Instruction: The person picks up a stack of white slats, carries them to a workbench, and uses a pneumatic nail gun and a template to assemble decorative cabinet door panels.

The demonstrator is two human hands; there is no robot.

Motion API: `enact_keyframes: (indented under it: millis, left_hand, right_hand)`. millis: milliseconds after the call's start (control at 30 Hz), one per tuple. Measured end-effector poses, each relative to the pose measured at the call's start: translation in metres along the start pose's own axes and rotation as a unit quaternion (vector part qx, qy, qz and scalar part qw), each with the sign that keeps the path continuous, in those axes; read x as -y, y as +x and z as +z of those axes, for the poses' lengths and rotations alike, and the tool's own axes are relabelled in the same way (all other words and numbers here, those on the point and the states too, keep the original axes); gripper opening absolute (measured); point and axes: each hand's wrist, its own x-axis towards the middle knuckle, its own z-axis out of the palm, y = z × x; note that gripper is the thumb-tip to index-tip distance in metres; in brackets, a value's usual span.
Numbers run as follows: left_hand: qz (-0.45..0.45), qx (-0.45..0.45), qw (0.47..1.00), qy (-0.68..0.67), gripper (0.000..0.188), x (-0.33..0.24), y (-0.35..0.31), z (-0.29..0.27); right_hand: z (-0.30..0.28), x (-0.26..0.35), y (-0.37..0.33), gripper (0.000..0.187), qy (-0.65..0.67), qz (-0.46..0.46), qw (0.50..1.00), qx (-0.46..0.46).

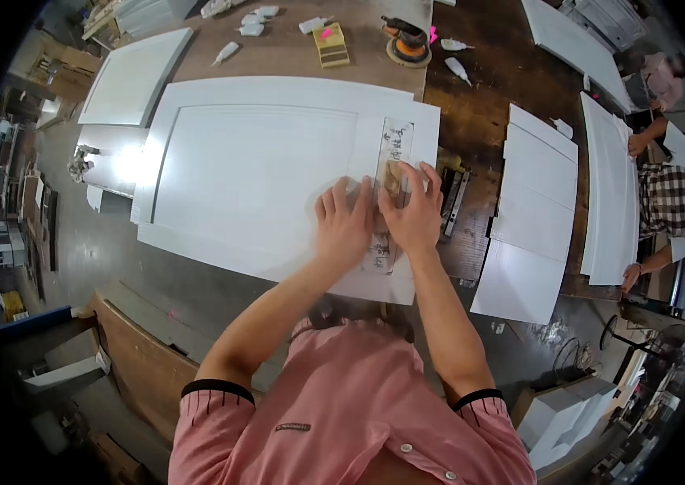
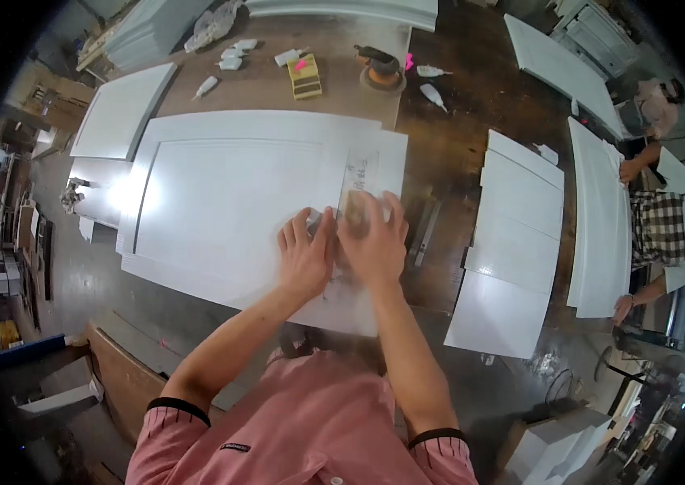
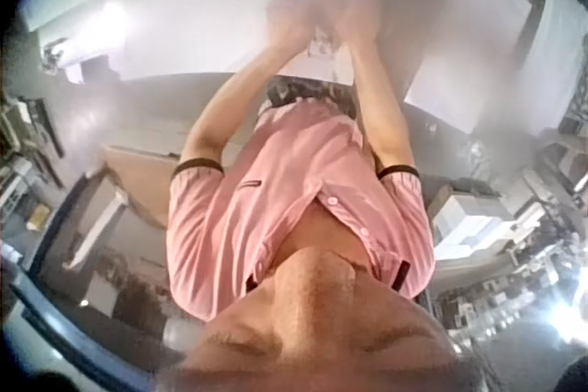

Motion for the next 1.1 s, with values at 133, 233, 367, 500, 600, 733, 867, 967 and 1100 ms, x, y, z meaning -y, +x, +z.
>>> enact_keyframes:
  millis: [133,233,367,500,600,733,867,967,1100]
  left_hand:
    - [-0.007,-0.006,1.0,0.004,0.056,-0.009,0.007,-0.009]
    - [-0.008,0.009,1.0,0.02,0.056,-0.006,0.015,-0.004]
    - [0.017,0.018,0.999,0.026,0.056,0.017,0.022,-0.004]
    - [0.19,0.25,0.949,0.012,0.072,0.061,0.079,-0.049]
    - [0.278,0.279,0.918,0.053,0.098,0.078,0.107,-0.058]
    - [0.278,0.356,0.89,0.061,0.104,0.075,0.12,-0.053]
    - [0.261,0.382,0.884,0.062,0.105,0.07,0.123,-0.057]
    - [0.262,0.377,0.887,0.052,0.11,0.076,0.122,-0.05]
    - [0.246,0.399,0.882,0.036,0.115,0.072,0.125,-0.049]
  right_hand:
    - [-0.005,0.005,0.001,0.057,-0.001,0.032,0.999,0.026]
    - [-0.002,-0.004,0.006,0.057,0.018,0.008,1.0,0.009]
    - [-0.004,-0.006,0.011,0.057,0.024,0.011,0.999,0.023]
    - [-0.009,-0.008,0.013,0.059,0.03,0.017,0.999,0.038]
    - [-0.007,-0.008,0.011,0.06,0.021,0.015,0.999,0.045]
    - [-0.001,-0.007,0.009,0.058,0.004,0.011,0.999,0.039]
    - [0.003,-0.005,0.006,0.058,-0.023,0.031,0.998,0.039]
    - [0.001,-0.001,0.007,0.06,-0.05,0.03,0.997,0.044]
    - [-0.011,-0.008,0.007,0.064,-0.086,-0.014,0.995,0.045]
